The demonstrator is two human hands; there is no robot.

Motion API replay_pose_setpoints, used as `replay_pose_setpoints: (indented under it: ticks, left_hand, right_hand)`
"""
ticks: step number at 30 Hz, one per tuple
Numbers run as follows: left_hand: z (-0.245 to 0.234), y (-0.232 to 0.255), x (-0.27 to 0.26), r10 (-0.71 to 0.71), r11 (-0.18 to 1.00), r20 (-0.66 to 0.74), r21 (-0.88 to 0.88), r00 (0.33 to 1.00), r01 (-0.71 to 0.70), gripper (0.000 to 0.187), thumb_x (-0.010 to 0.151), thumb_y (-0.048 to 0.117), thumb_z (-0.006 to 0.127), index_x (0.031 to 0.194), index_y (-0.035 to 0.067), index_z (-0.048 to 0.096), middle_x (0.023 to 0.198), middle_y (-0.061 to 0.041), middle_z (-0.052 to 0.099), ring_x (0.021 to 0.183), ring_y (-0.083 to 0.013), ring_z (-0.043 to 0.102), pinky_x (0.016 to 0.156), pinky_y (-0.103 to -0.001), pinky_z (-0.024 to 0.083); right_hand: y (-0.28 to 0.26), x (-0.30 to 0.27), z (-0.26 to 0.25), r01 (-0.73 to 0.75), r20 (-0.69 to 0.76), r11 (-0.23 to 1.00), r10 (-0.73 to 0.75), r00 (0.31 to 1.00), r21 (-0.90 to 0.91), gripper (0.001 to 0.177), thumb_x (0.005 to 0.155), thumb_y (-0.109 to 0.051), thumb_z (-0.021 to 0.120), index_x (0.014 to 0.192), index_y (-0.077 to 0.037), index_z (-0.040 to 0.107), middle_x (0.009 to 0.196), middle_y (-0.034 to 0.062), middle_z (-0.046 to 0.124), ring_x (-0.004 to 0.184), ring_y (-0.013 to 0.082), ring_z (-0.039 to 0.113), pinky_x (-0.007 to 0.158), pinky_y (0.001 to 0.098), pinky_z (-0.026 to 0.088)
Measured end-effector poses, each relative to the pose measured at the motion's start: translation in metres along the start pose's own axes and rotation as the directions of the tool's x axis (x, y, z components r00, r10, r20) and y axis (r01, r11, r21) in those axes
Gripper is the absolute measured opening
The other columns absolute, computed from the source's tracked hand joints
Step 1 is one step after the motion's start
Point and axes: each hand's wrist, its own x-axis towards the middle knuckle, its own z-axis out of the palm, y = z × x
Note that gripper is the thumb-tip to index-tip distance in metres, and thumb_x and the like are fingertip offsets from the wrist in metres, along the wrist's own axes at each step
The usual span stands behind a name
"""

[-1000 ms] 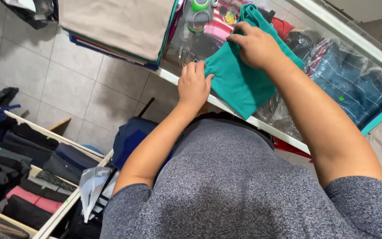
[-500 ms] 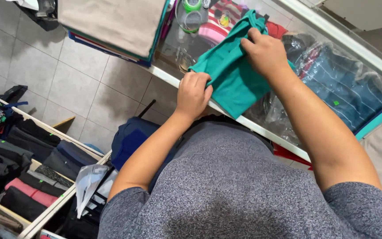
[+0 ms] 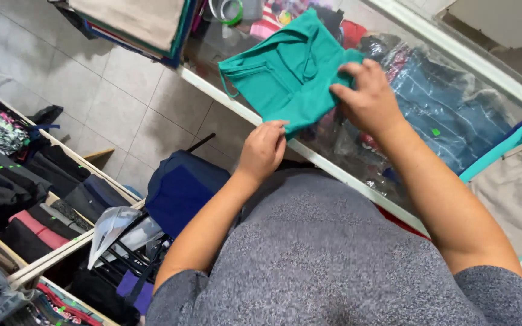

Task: Folding a green tank top on a glass display counter in a clothing store

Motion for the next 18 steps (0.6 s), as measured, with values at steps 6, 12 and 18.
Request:
replay_pose_setpoints:
  ticks: [6,12,18]
  left_hand:
    - [0.039,0.037,-0.037,0.000,0.998,-0.009,0.067,1.000,0.000,0.018,0.081,0.011,0.067,0.098,0.011,0.061,0.097,-0.002,0.067,0.091,-0.0222,0.067,0.082,-0.035,0.055]
    - [0.072,0.082,-0.059,-0.189,0.920,0.206,-0.303,0.960,0.246,0.023,0.080,0.003,0.066,0.103,0.008,0.064,0.096,-0.012,0.070,0.095,-0.0322,0.067,0.082,-0.042,0.055]
    - [0.118,0.081,-0.071,-0.294,0.842,0.477,-0.281,0.829,0.460,0.024,0.086,0.025,0.068,0.108,0.014,0.064,0.103,-0.009,0.070,0.102,-0.0274,0.066,0.089,-0.040,0.053]
  right_hand:
    - [-0.002,-0.047,-0.030,-0.001,-0.042,1.000,0.000,0.999,-0.024,0.011,0.081,-0.014,0.069,0.091,-0.018,0.068,0.101,0.0045,0.062,0.099,0.0314,0.053,0.091,0.0472,0.041]
    - [-0.008,-0.139,-0.070,-0.105,0.010,0.994,0.106,0.994,-0.027,0.020,0.076,-0.011,0.073,0.094,-0.017,0.069,0.100,0.0031,0.063,0.098,0.0293,0.053,0.095,0.0498,0.042]
    - [0.002,-0.220,-0.053,-0.231,0.105,0.972,0.234,0.967,-0.045,0.016,0.072,-0.007,0.068,0.086,-0.015,0.068,0.101,0.0031,0.063,0.104,0.0289,0.054,0.097,0.0465,0.040]
